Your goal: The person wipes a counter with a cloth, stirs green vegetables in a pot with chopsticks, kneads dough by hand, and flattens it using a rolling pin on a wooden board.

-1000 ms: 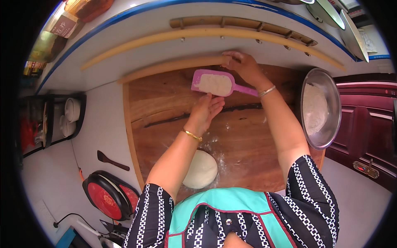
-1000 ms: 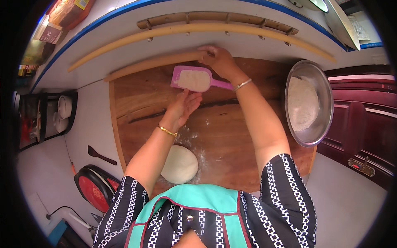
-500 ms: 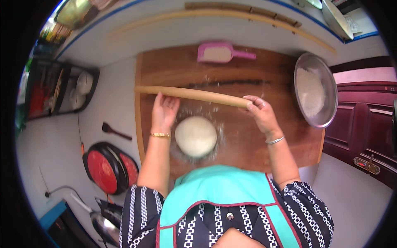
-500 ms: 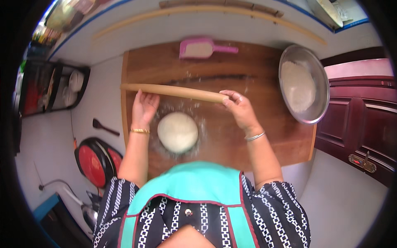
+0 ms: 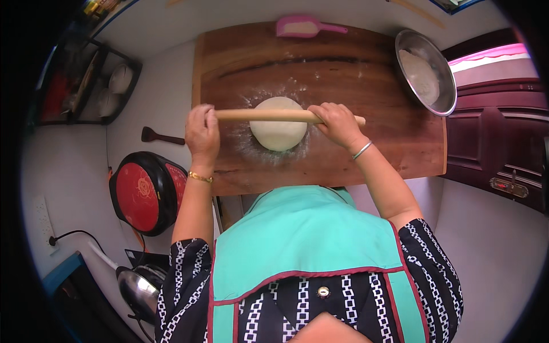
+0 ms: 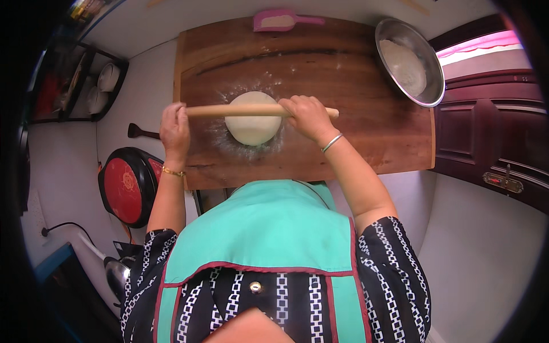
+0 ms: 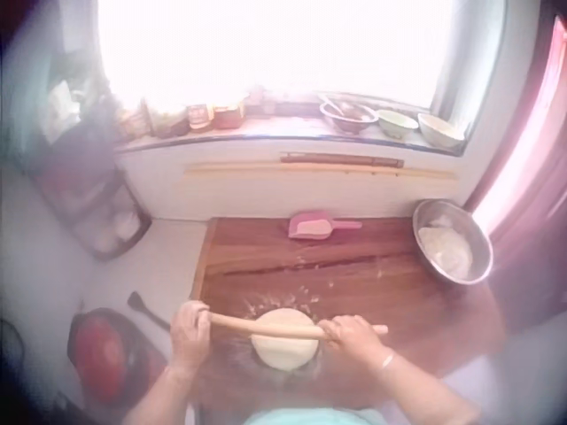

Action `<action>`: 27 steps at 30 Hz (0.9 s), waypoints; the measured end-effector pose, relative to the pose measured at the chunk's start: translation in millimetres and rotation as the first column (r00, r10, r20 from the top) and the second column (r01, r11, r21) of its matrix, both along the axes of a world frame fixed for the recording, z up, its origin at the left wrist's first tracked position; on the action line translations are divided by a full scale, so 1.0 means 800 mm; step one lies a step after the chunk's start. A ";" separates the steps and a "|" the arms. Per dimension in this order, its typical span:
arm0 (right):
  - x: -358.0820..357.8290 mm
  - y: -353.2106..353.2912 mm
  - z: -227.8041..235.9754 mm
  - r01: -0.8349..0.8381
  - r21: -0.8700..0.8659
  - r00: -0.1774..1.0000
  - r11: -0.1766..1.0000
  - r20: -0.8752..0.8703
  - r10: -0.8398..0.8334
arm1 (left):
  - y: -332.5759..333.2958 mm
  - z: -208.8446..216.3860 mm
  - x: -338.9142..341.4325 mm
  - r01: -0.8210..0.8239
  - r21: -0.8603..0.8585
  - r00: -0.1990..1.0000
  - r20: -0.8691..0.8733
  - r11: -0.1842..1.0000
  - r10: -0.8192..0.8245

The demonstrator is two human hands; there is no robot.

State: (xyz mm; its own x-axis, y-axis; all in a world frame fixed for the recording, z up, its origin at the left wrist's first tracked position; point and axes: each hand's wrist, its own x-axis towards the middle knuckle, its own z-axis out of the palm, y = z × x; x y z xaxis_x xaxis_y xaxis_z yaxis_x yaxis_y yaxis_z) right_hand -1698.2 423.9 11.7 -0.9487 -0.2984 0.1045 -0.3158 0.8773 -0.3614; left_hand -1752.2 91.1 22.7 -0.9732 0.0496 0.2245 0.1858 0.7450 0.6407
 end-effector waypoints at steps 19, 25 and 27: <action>-0.188 -0.021 -0.102 0.237 0.016 0.963 0.971 -0.134 -0.233 | 0.034 -0.137 -0.162 -0.122 -0.393 0.990 0.024 0.912 0.142; -0.106 -0.021 -0.115 0.283 0.159 0.924 0.946 -0.310 -0.224 | 0.039 -0.140 -0.100 -0.097 -0.539 0.994 -0.094 0.837 0.055; -0.082 -0.027 -0.107 0.237 0.120 0.946 0.964 -0.253 -0.201 | 0.032 -0.132 -0.074 -0.060 -0.557 0.998 -0.063 0.828 0.030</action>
